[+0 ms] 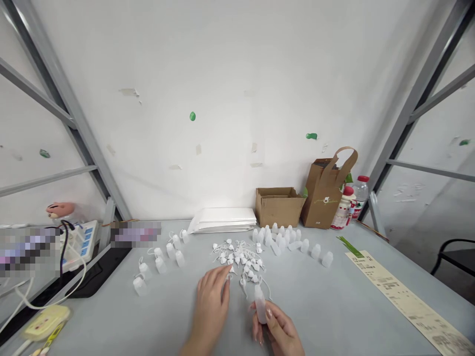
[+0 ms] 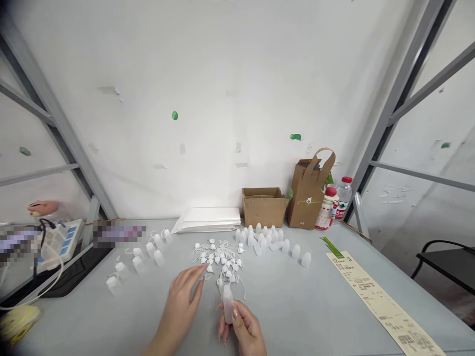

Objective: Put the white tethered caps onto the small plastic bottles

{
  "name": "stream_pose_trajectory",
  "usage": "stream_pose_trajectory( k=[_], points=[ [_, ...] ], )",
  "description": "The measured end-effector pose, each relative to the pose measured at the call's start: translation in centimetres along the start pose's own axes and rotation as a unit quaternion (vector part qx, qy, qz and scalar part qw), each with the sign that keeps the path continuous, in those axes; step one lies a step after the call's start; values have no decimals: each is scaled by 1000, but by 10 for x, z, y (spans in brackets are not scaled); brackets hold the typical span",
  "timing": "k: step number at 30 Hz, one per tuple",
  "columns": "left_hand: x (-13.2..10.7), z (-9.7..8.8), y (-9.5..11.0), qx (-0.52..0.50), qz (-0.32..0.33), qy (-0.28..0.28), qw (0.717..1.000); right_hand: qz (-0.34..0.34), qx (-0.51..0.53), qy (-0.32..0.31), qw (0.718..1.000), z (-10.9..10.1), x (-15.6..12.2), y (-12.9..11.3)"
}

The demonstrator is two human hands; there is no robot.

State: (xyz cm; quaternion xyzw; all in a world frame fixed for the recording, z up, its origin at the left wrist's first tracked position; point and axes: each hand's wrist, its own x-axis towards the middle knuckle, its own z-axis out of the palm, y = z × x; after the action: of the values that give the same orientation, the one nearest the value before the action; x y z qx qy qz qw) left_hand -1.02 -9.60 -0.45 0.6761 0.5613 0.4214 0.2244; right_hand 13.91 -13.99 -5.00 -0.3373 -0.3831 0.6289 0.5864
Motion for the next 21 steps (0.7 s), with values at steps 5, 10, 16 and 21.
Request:
stream_pose_trajectory(
  k=[5, 10, 16, 21],
  points=[
    [27, -2, -10, 284, 135, -96, 944, -1, 6, 8, 1000, 0, 1, -1],
    [38, 0, -15, 331, 143, -118, 925, -10, -14, 9, 1000, 1, 1, -2],
    [40, 7, -24, 312, 128, -112, 935, -46, -45, 108, 992, 7, 0, 5],
    [38, 12, -23, 272, 113, -94, 951, -66, -52, 169, 982, 7, 3, 20]
  ],
)
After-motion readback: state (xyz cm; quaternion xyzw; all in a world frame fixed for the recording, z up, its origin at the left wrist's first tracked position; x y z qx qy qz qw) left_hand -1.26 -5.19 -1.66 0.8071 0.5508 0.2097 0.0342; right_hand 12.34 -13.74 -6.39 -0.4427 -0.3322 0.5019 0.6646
